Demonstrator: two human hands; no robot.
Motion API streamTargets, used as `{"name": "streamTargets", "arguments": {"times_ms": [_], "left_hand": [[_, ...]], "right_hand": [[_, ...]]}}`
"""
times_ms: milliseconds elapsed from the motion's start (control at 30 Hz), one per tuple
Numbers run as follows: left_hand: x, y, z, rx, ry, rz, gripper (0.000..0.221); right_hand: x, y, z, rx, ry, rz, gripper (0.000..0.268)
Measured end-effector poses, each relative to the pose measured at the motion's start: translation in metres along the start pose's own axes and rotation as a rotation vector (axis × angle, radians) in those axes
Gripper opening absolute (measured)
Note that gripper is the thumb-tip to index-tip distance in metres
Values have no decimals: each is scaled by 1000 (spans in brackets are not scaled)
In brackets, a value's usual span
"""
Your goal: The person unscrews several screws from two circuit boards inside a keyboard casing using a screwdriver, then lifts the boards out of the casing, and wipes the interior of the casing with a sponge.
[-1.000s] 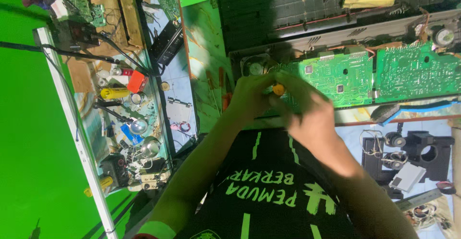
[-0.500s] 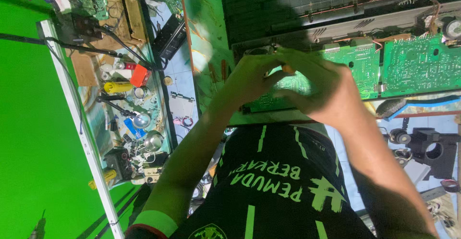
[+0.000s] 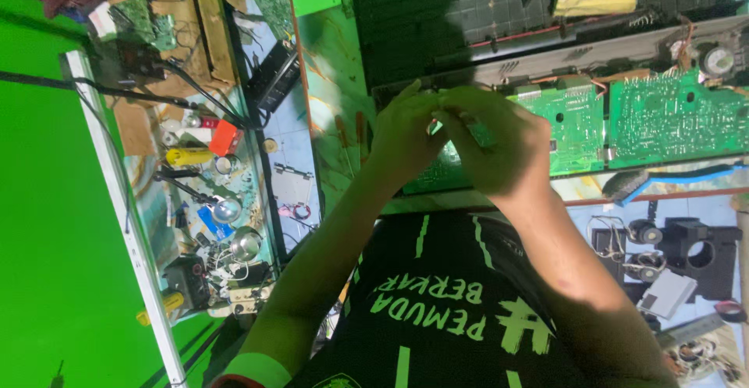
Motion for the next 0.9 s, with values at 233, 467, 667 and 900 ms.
{"name": "streamTargets", "arguments": {"times_ms": [233, 467, 667, 900], "left_hand": [[-5, 4, 8, -53, -69, -330, 41], [6, 4, -6, -21, 27, -205, 37], [-3, 4, -3, -147, 11, -193, 32], [10, 17, -14, -318, 206, -306, 23]], "right_hand": [[-1, 18, 11, -161, 71, 34, 47], [5, 6, 7, -72, 60, -3, 40], [0, -6, -1, 180, 2, 29, 44], [4, 13, -1, -155, 103, -46, 44]]}}
Point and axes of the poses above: each hand's wrist, its own z-axis towards the middle knuckle, its own x-axis out of the palm, y = z × x, the point moved 8 cm from there along z, towards the middle knuckle, and after that the axes turned 6 degrees about z, right-handed, at the moved point
